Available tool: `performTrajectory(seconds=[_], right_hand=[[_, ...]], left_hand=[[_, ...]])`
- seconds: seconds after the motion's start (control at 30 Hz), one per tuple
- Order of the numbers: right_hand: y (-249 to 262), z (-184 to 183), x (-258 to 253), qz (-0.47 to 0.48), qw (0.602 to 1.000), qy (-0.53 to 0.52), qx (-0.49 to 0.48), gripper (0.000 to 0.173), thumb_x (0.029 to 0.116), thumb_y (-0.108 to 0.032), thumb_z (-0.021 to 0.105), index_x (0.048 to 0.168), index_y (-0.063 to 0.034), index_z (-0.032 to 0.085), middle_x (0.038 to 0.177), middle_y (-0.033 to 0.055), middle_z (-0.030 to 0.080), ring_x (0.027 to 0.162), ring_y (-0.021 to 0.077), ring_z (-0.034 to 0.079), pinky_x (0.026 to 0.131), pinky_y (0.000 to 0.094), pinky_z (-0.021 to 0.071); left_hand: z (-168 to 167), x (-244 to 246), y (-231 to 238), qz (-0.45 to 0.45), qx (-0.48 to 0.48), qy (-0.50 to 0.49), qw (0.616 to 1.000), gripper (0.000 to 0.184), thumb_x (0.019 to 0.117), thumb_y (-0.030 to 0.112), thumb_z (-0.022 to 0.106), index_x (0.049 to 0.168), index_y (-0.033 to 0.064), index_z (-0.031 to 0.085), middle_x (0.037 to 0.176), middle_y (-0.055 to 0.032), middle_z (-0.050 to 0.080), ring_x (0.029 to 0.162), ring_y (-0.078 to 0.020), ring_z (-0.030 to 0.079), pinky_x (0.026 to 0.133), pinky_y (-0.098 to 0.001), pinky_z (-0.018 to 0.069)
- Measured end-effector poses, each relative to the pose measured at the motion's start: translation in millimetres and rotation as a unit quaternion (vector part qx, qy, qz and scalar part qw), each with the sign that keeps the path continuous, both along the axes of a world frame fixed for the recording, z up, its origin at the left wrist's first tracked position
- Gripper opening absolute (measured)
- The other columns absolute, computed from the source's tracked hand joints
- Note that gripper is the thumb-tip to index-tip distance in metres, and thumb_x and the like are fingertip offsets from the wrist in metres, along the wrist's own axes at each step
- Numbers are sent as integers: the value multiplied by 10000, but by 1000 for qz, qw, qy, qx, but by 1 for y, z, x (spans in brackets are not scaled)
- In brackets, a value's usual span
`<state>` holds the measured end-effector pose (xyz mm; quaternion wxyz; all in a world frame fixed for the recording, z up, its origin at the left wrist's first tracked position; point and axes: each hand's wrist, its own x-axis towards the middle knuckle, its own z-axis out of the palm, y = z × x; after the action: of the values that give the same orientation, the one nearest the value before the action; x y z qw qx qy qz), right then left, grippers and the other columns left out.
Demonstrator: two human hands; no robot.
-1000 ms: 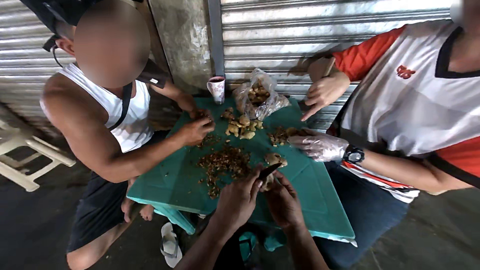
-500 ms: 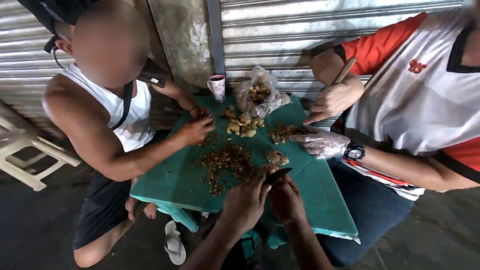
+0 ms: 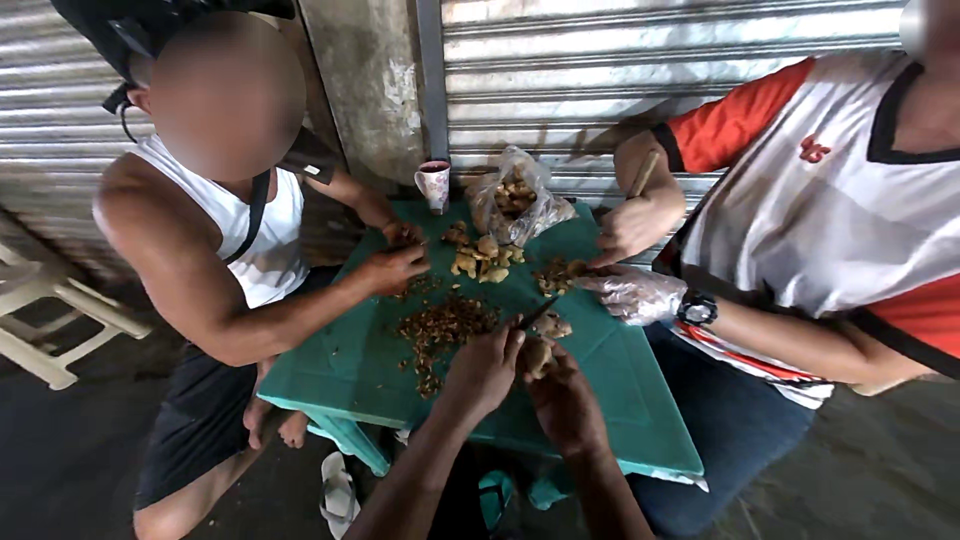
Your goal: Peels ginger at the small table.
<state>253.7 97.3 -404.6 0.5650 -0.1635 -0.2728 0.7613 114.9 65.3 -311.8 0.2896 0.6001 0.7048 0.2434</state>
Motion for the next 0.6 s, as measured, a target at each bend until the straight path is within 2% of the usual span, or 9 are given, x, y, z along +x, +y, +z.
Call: performTrajectory(seconds=[0.07,0.2,0.33,0.4,0.5,0.57,0.6], right_hand=[[2,1,1,-5,999,30,-28,306,948,-80,480,1237,-66,579,1026,140,706,850,209,722,801,361,620],[2,-1,2,-9,999,25,-30,273,971,-142,521,1220,-82,618,1055,129,722,884,202,719,803,370,610],[1,-2,3,-5,999,-6,-31,347,992,-183,460,1303,-87,581,1075,115,723,930,194,720,833,366,605],[2,-4,3,-3,1000,2,-25,355,990,-215,521,1312,-85,594,1098,128,723,949,203,720,846,371,604],[3,-5,3,-2,1000,23,-20,394,932,-216,638,1300,-80,616,1110,149,719,965,220,721,865,382,603],[3,-4,3,-11,1000,17,-22,410,916,-216,658,1297,-76,600,1107,150,716,962,222,719,865,385,603],[3,-4,3,-16,1000,11,-24,395,925,-206,626,1296,-76,591,1108,144,717,960,216,720,860,381,604]], left_hand=[[-2,3,-9,-18,19,35,999,481,1109,431,364,1574,315,410,1166,-137,711,1059,-314,691,939,-547,538],[-17,14,-34,-48,74,98,991,483,1110,412,369,1576,299,425,1230,-125,710,1047,-330,709,883,-547,564],[-24,12,-45,-58,97,104,988,482,1109,403,367,1577,303,424,1235,-114,711,1016,-325,717,841,-540,575],[-26,12,-46,-54,114,103,987,475,1107,393,383,1566,290,449,1192,-113,726,981,-322,724,819,-535,580],[-23,12,-46,-54,104,104,988,474,1107,402,379,1560,288,457,1187,-110,727,980,-320,723,822,-533,577],[-20,12,-45,-58,88,105,989,482,1110,411,362,1570,289,440,1198,-114,724,1000,-321,719,842,-532,573],[-19,13,-45,-60,84,104,989,483,1111,407,360,1571,284,440,1173,-123,728,990,-329,719,837,-539,571]])
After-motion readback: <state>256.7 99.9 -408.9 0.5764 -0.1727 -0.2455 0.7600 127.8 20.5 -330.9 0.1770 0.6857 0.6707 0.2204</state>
